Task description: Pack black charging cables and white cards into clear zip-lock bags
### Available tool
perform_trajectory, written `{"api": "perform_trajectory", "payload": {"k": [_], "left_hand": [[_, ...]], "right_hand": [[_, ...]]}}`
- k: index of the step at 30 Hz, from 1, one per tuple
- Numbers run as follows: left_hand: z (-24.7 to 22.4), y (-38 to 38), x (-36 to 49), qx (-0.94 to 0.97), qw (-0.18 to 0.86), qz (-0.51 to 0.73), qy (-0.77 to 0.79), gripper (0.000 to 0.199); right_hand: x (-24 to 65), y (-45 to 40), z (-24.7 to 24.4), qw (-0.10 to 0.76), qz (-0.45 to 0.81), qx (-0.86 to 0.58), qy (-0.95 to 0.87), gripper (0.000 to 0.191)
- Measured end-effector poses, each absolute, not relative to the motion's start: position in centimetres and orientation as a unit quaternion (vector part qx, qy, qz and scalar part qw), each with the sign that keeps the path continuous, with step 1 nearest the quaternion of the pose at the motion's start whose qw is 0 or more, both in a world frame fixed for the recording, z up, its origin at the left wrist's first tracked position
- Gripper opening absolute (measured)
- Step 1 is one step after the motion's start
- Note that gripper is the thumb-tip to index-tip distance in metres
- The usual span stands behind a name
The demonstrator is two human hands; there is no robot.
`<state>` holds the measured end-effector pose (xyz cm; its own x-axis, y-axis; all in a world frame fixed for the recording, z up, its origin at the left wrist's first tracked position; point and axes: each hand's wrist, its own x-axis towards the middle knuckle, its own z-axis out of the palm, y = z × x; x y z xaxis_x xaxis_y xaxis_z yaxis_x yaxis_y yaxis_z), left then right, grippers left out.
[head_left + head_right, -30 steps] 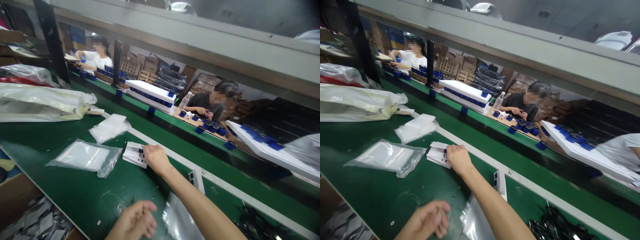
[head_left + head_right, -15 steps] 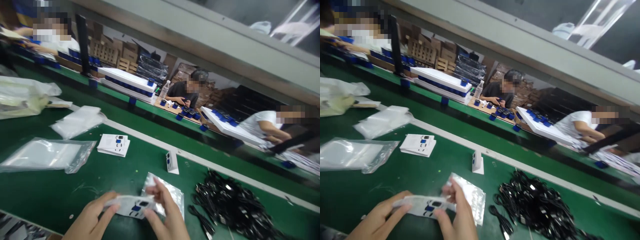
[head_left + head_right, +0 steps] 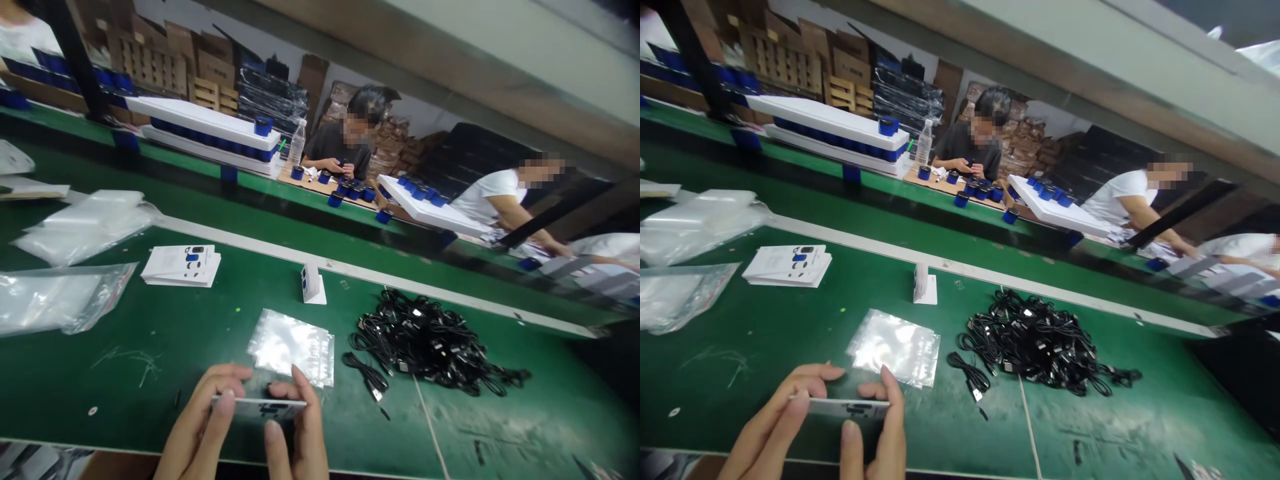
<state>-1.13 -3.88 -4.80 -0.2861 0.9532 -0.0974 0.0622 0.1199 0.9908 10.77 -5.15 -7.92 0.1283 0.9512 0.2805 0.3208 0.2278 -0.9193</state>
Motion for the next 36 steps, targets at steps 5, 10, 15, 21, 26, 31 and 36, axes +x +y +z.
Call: {"api": "perform_trajectory", "payload": {"k": [5,10,15,21,26,31,36], "left_hand": [[-5.7,-3.1,-0.4,0.332,0.418,0.557,0.636,0.038],[-6.2,-3.2,-0.2,0.377,0.388,0.553,0.634,0.039],[-4.8,-3.3,-0.7,0.402,0.409,0.518,0.635,0.044],[-4.7,-3.6,-1.9,0.464,0.446,0.472,0.603,0.040],[-5.1,-3.6,-2.4,0.489,0.443,0.446,0.604,0.039],[-4.0,-3.4,-1.2,0.447,0.447,0.481,0.607,0.043],[-3.5,-4.4,-0.5,0.336,0.421,0.561,0.629,0.045]], "right_hand": [[10.4,-5.3,-8.0,0.524,0.316,-0.539,-0.578,0.041],[10.4,-5.1,-7.9,0.547,0.322,-0.520,-0.572,0.038],[10.3,-5.2,-8.1,0.541,0.318,-0.537,-0.563,0.018],[10.1,-5.0,-8.3,0.541,0.330,-0.541,-0.553,0.015],[10.4,-4.3,-7.6,0.567,0.329,-0.487,-0.577,0.014],[10.3,-4.3,-7.2,0.564,0.335,-0.483,-0.580,0.013],[11.2,-3.6,-6.0,0.566,0.289,-0.481,-0.604,0.014]]}}
